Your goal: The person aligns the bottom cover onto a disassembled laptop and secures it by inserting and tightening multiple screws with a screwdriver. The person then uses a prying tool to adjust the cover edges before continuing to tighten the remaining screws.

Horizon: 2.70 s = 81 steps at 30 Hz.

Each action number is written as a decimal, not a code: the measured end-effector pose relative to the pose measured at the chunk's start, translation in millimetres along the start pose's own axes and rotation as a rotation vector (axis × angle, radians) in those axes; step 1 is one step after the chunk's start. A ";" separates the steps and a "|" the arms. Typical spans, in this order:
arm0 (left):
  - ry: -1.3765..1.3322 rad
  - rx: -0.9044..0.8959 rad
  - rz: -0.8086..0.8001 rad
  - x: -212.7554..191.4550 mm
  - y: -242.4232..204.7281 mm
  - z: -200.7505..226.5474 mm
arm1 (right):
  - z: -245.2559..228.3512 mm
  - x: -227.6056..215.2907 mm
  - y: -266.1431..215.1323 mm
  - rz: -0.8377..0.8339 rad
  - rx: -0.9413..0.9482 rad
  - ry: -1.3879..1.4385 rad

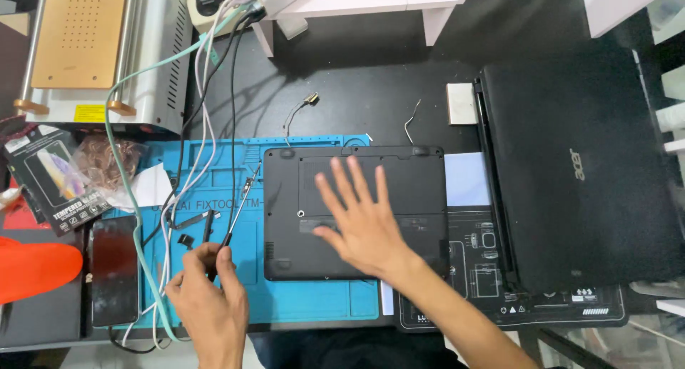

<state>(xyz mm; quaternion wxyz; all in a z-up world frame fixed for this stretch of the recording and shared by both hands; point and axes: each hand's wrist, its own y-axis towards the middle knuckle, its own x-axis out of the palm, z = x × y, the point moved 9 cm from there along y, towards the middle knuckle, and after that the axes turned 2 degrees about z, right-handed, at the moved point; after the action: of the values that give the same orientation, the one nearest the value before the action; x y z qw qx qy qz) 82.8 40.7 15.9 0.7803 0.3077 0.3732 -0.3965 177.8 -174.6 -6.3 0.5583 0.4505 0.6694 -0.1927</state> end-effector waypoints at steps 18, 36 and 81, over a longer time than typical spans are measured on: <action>-0.039 -0.071 0.169 -3.9 -10.2 -52.7 | 14.5 -16.5 -32.8 0.011 0.174 0.047; -0.162 0.581 -0.137 19.2 13.8 86.6 | 85.3 -45.6 0.0 0.104 0.188 0.876; 0.570 0.997 -0.630 -18.9 40.7 147.7 | 49.0 -33.8 1.2 0.017 -0.200 0.433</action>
<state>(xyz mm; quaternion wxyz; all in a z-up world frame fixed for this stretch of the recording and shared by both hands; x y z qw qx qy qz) 159.6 -46.3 117.6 0.2611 0.6016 0.4091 -0.6345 205.9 -224.4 10.3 0.4449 0.4294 0.7857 -0.0198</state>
